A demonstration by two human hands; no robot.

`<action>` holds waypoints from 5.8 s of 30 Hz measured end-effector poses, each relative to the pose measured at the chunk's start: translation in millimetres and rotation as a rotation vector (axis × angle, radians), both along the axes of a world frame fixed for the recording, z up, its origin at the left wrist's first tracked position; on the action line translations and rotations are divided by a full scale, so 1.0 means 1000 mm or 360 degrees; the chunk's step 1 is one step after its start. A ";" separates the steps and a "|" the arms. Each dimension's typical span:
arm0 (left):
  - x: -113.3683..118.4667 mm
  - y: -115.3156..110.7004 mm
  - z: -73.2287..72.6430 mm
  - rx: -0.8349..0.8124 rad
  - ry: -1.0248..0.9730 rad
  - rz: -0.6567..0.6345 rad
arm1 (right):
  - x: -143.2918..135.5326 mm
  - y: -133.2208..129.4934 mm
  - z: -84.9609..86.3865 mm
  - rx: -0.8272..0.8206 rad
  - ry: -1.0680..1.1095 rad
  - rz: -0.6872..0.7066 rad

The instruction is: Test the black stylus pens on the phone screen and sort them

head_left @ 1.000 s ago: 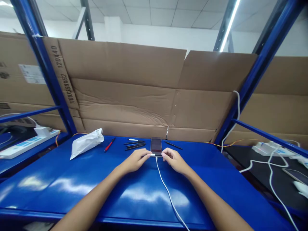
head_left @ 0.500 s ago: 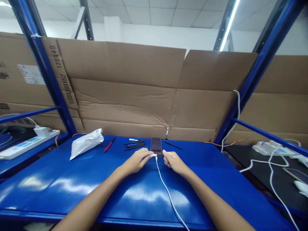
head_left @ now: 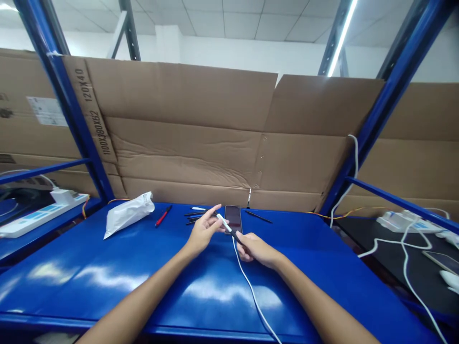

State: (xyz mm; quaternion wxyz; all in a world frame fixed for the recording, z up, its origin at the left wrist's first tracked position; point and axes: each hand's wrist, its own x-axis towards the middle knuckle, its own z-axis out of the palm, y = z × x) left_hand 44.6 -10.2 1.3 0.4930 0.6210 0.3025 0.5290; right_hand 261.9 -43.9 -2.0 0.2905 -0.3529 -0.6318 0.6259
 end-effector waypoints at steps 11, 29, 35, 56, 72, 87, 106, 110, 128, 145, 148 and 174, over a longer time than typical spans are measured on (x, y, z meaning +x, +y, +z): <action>-0.001 0.001 0.001 -0.0016 -0.0014 0.0111 | 0.004 0.003 0.000 -0.0006 0.0041 -0.0087; -0.088 0.041 -0.002 0.0325 0.1050 0.0233 | 0.104 0.058 -0.027 0.0904 -0.1896 -0.1329; -0.105 0.045 -0.007 0.0400 0.1329 0.0213 | 0.101 0.064 -0.030 0.0969 -0.1820 -0.1320; -0.032 0.001 0.001 0.0842 0.1412 -0.0125 | 0.025 0.028 -0.003 0.0876 -0.0284 -0.1051; -0.030 0.002 -0.002 0.0959 0.1303 0.0004 | 0.020 0.026 -0.013 0.0688 -0.0288 -0.0687; -0.026 -0.001 0.003 0.0663 0.1212 -0.0034 | 0.019 0.016 -0.001 0.0890 -0.0479 -0.0591; -0.029 -0.002 0.007 0.0579 0.1241 -0.0053 | 0.016 0.010 0.003 0.1028 -0.0506 -0.0574; -0.027 -0.004 0.008 0.0621 0.1195 -0.0084 | 0.015 0.009 0.004 0.0959 -0.0561 -0.0540; -0.031 0.000 0.010 0.0621 0.1298 0.0150 | 0.015 0.008 0.002 0.1044 -0.0455 -0.0596; -0.032 0.004 0.002 0.0474 0.1243 -0.0136 | 0.019 0.012 0.003 0.1052 -0.0489 -0.0596; -0.038 0.008 0.002 0.0468 0.1280 -0.0138 | 0.022 0.013 0.001 0.1060 -0.0616 -0.0549; -0.030 0.000 0.008 0.0777 0.1109 0.0264 | 0.039 0.014 -0.002 0.1357 -0.1142 -0.0319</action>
